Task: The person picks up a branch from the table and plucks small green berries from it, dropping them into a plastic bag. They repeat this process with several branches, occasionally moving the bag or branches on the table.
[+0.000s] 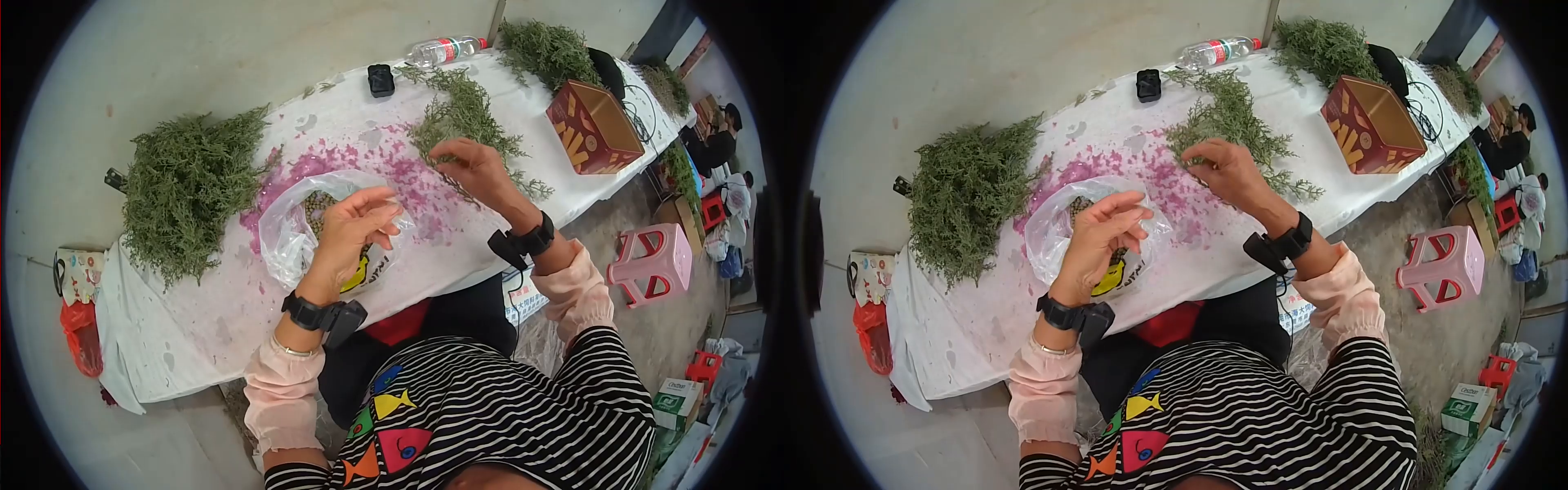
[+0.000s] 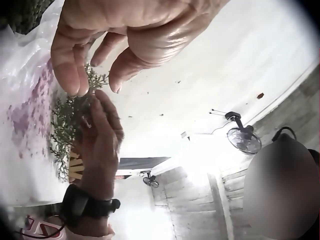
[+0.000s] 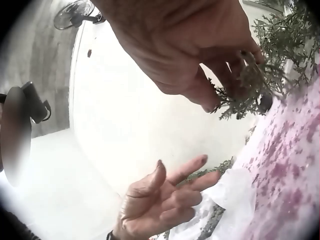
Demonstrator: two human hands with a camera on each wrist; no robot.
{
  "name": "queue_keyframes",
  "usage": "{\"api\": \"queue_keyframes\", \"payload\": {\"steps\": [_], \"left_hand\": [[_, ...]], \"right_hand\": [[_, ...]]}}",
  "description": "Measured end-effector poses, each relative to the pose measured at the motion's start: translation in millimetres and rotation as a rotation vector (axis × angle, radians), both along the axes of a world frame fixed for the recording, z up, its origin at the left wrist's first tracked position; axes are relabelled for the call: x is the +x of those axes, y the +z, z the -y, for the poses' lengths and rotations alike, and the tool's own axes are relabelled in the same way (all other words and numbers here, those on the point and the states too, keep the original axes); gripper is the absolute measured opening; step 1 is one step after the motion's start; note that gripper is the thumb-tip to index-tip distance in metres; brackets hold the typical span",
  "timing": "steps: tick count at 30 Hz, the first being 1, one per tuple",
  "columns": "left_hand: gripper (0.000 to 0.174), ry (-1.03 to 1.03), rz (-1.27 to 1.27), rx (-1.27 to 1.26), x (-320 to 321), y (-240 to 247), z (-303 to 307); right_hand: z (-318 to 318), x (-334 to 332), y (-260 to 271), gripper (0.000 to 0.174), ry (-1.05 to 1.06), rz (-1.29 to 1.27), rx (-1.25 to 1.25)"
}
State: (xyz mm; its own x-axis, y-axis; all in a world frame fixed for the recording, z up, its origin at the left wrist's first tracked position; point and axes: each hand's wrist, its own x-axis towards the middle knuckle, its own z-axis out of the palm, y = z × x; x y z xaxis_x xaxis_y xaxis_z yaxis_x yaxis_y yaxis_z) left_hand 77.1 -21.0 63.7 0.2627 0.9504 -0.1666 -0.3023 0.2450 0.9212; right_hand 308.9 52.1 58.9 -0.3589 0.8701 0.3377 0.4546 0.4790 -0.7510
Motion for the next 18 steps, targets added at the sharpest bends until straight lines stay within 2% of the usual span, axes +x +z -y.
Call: {"api": "queue_keyframes", "payload": {"steps": [1,3,5,8,10,12,15,17,18], "left_hand": [[0.033,0.034,-0.027,-0.001,6.3,-1.6,-4.9],[0.035,0.066,-0.056,0.001,18.4,-0.4,-15.6],[0.032,0.045,-0.016,-0.111,28.7,1.4,-26.7],[0.027,-0.012,0.048,-0.198,37.6,-9.3,-40.5],[0.020,-0.118,0.141,-0.258,42.6,-25.7,-48.8],[0.019,-0.091,0.145,-0.258,46.6,-35.8,-51.3],[0.017,-0.033,0.167,-0.249,54.6,-46.3,-54.5],[0.018,-0.014,0.047,-0.260,60.4,-50.2,-52.4],[0.019,-0.004,-0.013,-0.267,62.6,-52.0,-50.1]], "right_hand": [[3.0,-2.2,6.1,0.016,-0.001,-0.003,0.002],[8.6,-5.9,16.2,0.017,0.025,-0.109,-0.178],[9.3,-8.7,13.9,0.018,0.041,-0.165,-0.274],[4.9,-11.4,-2.7,0.013,0.225,-0.534,-0.410],[4.2,-8.1,-3.9,0.014,0.222,-0.548,-0.402],[5.4,-4.0,-5.4,0.016,0.215,-0.570,-0.391],[-2.5,24.2,4.1,0.020,0.104,-0.707,-0.400],[-4.4,38.0,27.9,0.023,-0.087,-0.975,-0.373],[-6.9,47.9,40.0,0.023,-0.087,-0.974,-0.377]]}}
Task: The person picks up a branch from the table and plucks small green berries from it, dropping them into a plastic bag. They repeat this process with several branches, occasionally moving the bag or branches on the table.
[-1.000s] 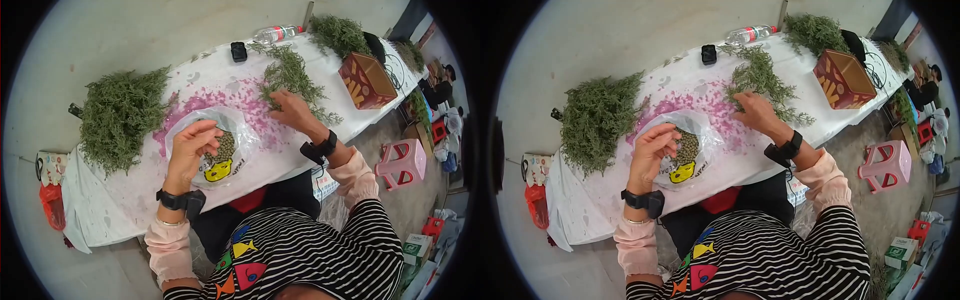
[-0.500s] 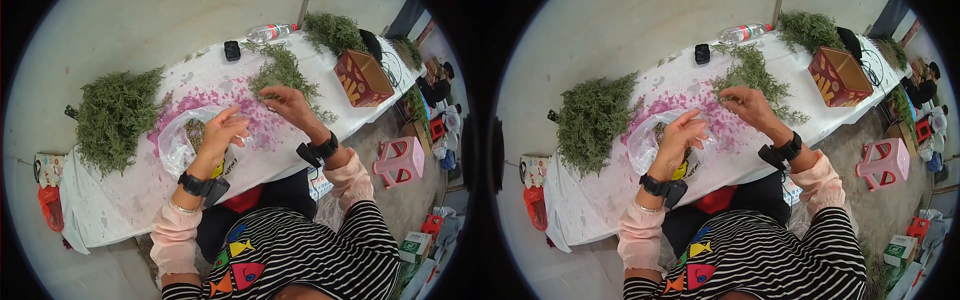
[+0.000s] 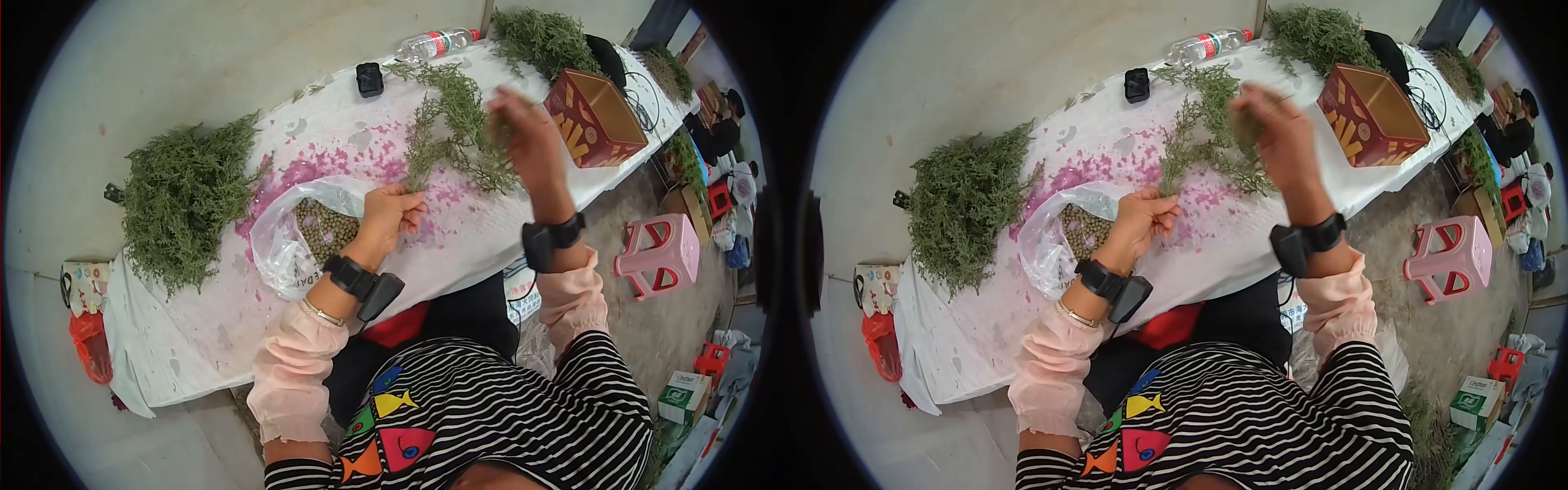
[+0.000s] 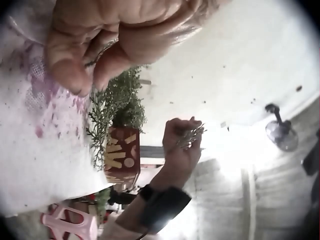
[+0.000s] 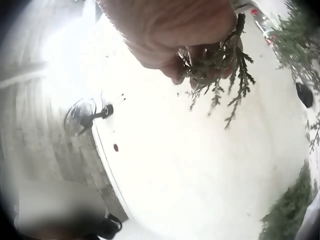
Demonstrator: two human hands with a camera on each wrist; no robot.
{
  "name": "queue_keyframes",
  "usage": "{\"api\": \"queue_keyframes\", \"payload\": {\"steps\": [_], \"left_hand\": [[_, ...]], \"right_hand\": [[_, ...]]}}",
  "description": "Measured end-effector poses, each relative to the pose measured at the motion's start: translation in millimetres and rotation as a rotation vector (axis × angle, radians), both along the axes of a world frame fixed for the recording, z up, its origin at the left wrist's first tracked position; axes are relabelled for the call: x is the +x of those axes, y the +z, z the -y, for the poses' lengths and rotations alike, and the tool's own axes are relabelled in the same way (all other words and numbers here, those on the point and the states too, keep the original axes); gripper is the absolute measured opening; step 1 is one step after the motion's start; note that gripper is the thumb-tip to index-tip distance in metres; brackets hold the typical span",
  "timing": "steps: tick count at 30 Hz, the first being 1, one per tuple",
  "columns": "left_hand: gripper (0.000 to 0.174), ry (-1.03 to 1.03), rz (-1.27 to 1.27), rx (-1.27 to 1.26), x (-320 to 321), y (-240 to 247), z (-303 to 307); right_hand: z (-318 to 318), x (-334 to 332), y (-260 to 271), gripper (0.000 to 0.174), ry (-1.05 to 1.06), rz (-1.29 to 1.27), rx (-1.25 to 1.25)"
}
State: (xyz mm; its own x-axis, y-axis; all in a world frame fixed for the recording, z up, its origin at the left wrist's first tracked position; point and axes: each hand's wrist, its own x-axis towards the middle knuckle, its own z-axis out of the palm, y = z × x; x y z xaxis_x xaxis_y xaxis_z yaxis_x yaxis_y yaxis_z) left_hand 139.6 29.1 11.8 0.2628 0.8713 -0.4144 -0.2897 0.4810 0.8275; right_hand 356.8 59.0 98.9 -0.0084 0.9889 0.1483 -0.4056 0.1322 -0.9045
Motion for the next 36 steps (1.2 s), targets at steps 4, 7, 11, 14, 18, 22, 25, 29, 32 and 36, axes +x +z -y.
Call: {"api": "queue_keyframes", "payload": {"steps": [4,7,11,14,18,22,25,29,32,36], "left_hand": [[0.020,-0.242,-0.371,0.200,11.1,20.9,15.1],[0.023,-0.295,-0.476,0.297,-5.0,49.7,23.9],[0.028,-0.034,-0.347,0.378,-45.3,52.9,33.8],[0.029,0.161,-0.208,0.401,-73.3,62.3,45.6],[0.028,0.270,-0.083,0.439,-95.6,71.2,57.7],[0.026,0.289,-0.051,0.447,-104.2,65.9,66.9],[0.026,0.292,-0.038,0.457,-107.9,62.1,70.0],[0.023,0.315,-0.041,0.433,-111.6,57.0,72.2],[0.020,0.339,-0.078,0.406,-113.9,56.7,73.4],[0.016,0.406,-0.151,0.449,-114.5,50.7,70.5]], "right_hand": [[-3.5,9.2,17.0,0.025,0.034,-0.039,0.123],[7.3,-19.2,11.8,0.025,0.329,0.360,0.032],[18.2,-62.6,-10.3,0.025,0.589,0.306,-0.042],[24.4,-90.2,-10.4,0.023,0.686,0.327,-0.052],[27.2,-124.1,-15.6,0.022,0.779,0.396,0.023],[35.6,-149.9,-14.3,0.023,0.698,0.649,0.157],[40.7,-160.0,-12.0,0.026,0.589,0.830,0.272],[44.7,-166.4,-9.6,0.030,0.499,0.988,0.405],[46.5,-169.0,-10.1,0.032,0.510,1.033,0.406],[45.6,-170.8,-9.2,0.036,0.536,1.135,0.564]]}}
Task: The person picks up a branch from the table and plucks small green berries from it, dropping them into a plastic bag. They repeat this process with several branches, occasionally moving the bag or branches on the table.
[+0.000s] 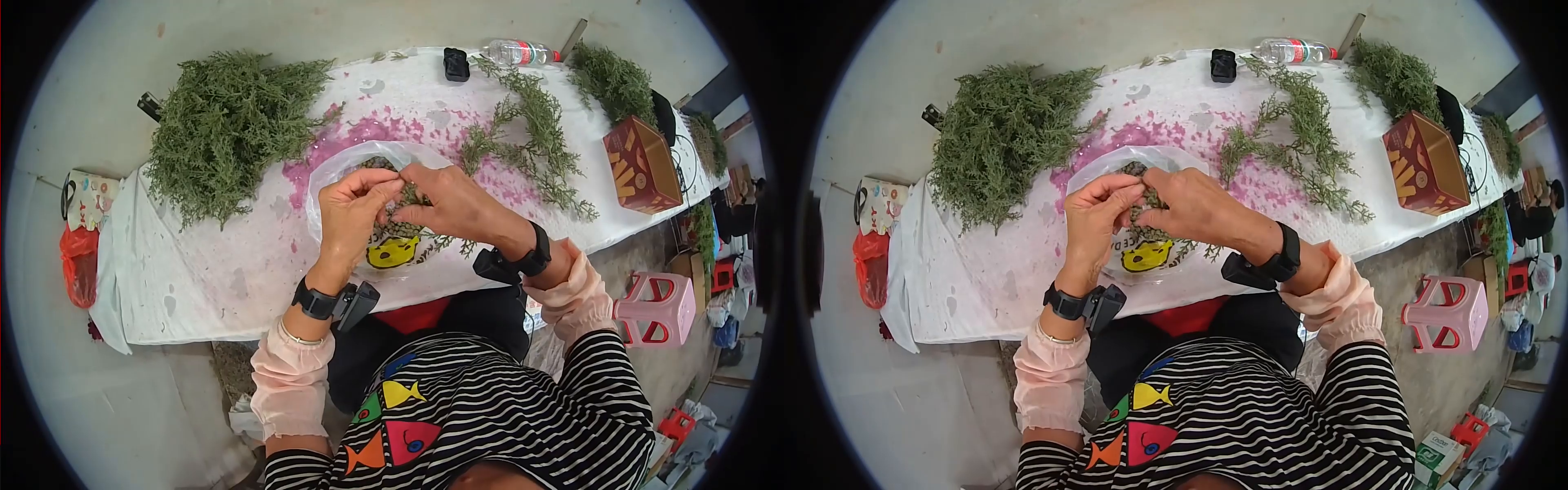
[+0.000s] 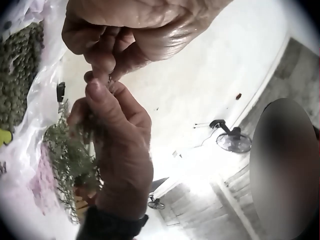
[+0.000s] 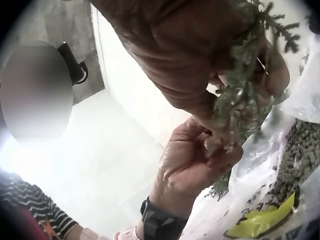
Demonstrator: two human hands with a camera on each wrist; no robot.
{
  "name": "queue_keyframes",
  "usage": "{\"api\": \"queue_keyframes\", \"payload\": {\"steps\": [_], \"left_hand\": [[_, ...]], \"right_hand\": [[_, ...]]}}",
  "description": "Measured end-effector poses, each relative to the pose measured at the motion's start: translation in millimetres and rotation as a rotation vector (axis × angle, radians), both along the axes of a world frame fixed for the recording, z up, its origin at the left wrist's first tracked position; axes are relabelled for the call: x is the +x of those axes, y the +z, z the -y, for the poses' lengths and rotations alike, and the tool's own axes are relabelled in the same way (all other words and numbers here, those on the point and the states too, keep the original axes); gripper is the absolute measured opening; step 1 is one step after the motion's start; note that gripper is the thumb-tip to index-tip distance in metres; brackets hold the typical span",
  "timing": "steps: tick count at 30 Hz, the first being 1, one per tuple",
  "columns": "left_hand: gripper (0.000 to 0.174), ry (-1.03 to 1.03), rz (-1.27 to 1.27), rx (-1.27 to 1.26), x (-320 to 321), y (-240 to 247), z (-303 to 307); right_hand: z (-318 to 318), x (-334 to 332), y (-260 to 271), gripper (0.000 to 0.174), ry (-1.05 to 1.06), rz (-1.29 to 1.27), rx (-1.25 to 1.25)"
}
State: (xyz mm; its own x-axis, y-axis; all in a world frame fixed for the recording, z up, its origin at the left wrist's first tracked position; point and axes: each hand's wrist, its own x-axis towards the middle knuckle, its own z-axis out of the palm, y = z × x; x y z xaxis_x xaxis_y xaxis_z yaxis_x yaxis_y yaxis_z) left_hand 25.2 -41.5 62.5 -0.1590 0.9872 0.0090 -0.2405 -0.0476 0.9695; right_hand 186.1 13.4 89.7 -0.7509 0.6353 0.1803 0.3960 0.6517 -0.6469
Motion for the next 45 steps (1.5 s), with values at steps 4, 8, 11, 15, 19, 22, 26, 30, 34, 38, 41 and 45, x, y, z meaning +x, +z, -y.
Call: {"api": "queue_keyframes", "payload": {"steps": [4,8,11,15,19,22,26,30,34,38,41,45], "left_hand": [[0.011,0.017,0.136,-0.161,-6.1,-0.7,-2.7],[0.008,-0.017,0.466,-0.292,-9.1,-9.6,-5.4],[0.008,-0.009,0.623,-0.364,-6.6,-13.4,-3.5],[0.008,-0.019,0.771,-0.392,-2.5,-17.2,0.6],[0.008,-0.030,0.831,-0.382,2.4,-21.4,1.1],[0.009,-0.025,0.802,-0.373,0.0,-19.0,2.5],[0.009,-0.031,0.463,-0.323,-6.1,-19.4,3.1],[0.010,-0.057,-0.353,-0.173,-9.9,-28.9,5.3],[0.010,-0.131,-1.000,0.105,-8.0,-41.1,6.7],[0.013,-0.212,-1.102,0.188,-8.5,-40.6,-1.0],[0.011,-0.269,-1.120,0.170,-8.2,-36.4,-6.3],[0.010,-0.341,-1.173,0.193,-6.8,-35.4,-13.0]], "right_hand": [[0.4,-3.1,9.8,0.038,-0.126,0.151,0.009],[-4.6,-3.2,-6.9,0.037,-0.053,0.058,0.434],[-1.6,-10.2,-15.8,0.035,-0.051,-0.145,0.506],[-3.6,-12.6,-26.9,0.031,-0.001,-0.190,0.630],[-4.5,-16.2,-27.7,0.027,-0.015,-0.273,0.670],[-9.3,-15.4,-29.2,0.023,0.015,-0.278,0.649],[-19.6,-10.2,-31.4,0.016,-0.040,-0.362,0.190],[-48.1,-6.4,-44.5,0.010,-0.010,-0.624,-0.564],[-58.0,-3.3,-62.4,0.010,0.036,-0.750,-1.037],[-60.5,2.1,-68.0,0.011,0.028,-0.755,-1.139],[-61.3,2.4,-70.2,0.011,0.020,-0.760,-1.141],[-58.8,1.0,-69.0,0.010,0.008,-0.763,-1.135]]}}
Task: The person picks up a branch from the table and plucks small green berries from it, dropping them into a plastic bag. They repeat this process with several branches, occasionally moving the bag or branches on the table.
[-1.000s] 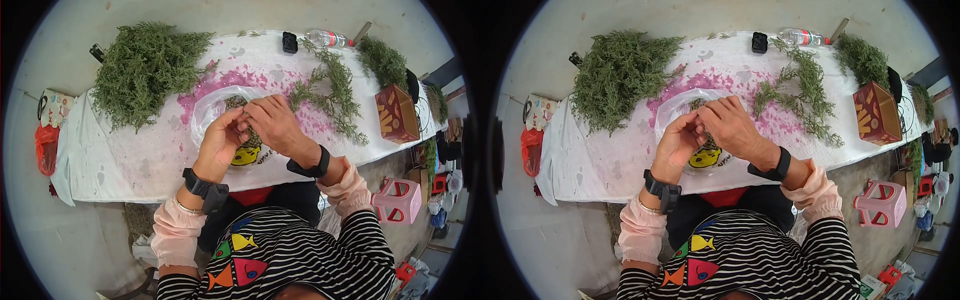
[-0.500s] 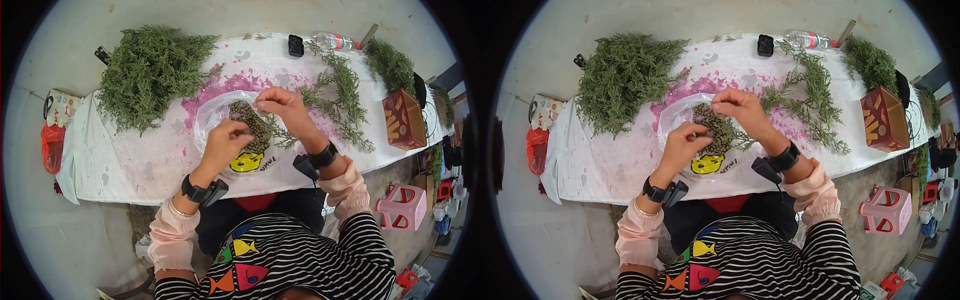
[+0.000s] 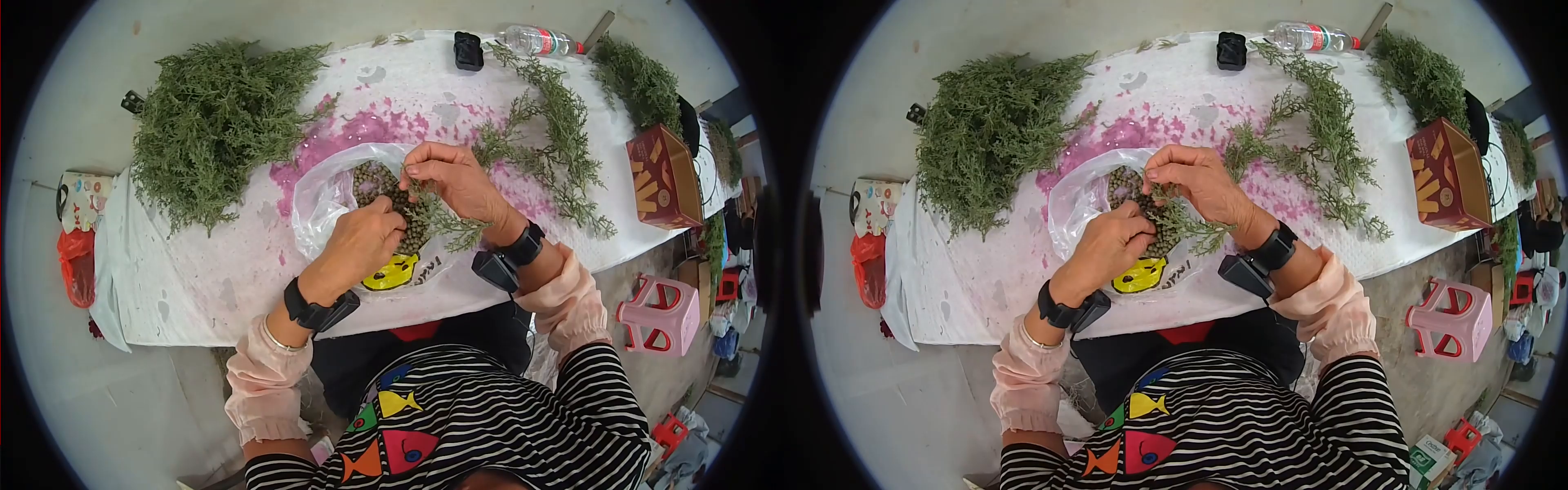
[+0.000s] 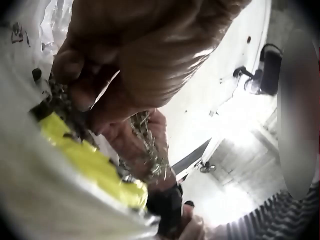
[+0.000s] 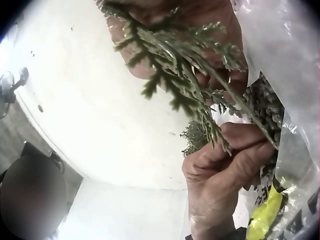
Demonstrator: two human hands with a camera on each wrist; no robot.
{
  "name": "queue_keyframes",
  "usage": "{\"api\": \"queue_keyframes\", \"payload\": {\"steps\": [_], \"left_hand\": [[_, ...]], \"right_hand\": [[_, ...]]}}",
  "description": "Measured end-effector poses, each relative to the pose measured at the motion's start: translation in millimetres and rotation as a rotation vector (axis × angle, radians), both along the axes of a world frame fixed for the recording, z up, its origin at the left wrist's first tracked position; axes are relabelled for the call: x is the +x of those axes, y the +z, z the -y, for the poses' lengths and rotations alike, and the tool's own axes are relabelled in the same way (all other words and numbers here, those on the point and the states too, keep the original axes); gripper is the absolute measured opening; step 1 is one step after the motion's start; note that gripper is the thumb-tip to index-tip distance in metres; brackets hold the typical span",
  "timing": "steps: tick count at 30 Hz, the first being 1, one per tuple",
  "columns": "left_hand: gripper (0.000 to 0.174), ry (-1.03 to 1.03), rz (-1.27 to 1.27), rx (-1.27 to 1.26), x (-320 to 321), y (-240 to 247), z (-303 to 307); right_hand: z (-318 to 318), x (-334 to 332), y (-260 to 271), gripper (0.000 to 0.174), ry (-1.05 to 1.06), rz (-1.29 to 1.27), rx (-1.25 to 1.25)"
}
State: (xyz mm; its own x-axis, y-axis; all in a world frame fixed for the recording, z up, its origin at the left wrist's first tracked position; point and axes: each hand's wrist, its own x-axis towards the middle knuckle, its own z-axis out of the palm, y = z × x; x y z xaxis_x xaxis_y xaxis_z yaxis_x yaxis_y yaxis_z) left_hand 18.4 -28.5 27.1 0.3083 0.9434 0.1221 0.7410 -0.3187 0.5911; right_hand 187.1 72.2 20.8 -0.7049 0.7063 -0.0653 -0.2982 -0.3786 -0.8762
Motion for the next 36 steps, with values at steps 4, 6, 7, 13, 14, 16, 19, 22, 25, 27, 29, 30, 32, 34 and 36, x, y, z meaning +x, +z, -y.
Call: {"api": "queue_keyframes", "payload": {"steps": [4,6,7,13,14,16,19,22,25,27,29,30,32,34,36], "left_hand": [[0.008,-0.005,0.280,-0.062,-13.5,0.9,-13.3],[0.010,0.216,0.758,-0.369,-21.4,8.1,-19.7],[0.011,0.329,0.992,-0.523,-24.5,9.8,-22.1],[0.015,0.281,1.569,-0.614,-15.7,-0.3,-36.2],[0.016,0.277,1.627,-0.646,-13.9,-3.6,-35.9],[0.016,0.281,1.684,-0.685,-13.0,-8.8,-34.3],[0.019,0.278,1.731,-0.691,-14.9,-12.7,-33.9],[0.019,0.279,1.769,-0.714,-15.5,-14.9,-32.6],[0.019,0.269,1.815,-0.737,-17.3,-19.0,-32.1],[0.017,0.240,1.871,-0.754,-18.7,-22.3,-33.1],[0.017,0.245,1.873,-0.758,-19.5,-24.8,-33.0],[0.016,0.250,1.875,-0.758,-19.8,-25.7,-32.9],[0.015,0.255,1.876,-0.759,-18.8,-25.0,-32.7],[0.014,0.283,1.843,-0.773,-16.1,-22.4,-31.5],[0.013,0.296,1.825,-0.780,-15.1,-22.1,-31.6]], "right_hand": [[2.4,-0.9,-0.2,0.009,-0.033,0.042,0.068],[3.5,-2.4,-2.6,0.009,-0.060,0.068,0.188],[4.9,-3.0,-2.5,0.009,-0.061,0.064,0.187],[10.9,-4.3,1.9,0.008,-0.192,0.153,0.399],[11.0,-3.5,1.3,0.008,-0.206,0.173,0.405],[12.4,-3.1,-1.0,0.008,-0.204,0.195,0.403],[14.1,-4.8,-2.2,0.008,-0.202,0.224,0.416],[16.3,-6.4,-0.2,0.007,-0.173,0.228,0.370],[16.3,-6.4,-0.5,0.007,-0.164,0.274,0.401],[16.7,-6.2,-0.7,0.007,-0.161,0.298,0.416],[18.7,-7.7,-0.8,0.007,-0.146,0.300,0.404],[19.7,-8.4,-0.8,0.007,-0.139,0.300,0.398],[21.1,-9.2,-0.3,0.007,-0.144,0.312,0.399],[22.0,-9.5,0.2,0.006,-0.150,0.336,0.405],[21.7,-9.4,-0.3,0.006,-0.161,0.324,0.413]]}}
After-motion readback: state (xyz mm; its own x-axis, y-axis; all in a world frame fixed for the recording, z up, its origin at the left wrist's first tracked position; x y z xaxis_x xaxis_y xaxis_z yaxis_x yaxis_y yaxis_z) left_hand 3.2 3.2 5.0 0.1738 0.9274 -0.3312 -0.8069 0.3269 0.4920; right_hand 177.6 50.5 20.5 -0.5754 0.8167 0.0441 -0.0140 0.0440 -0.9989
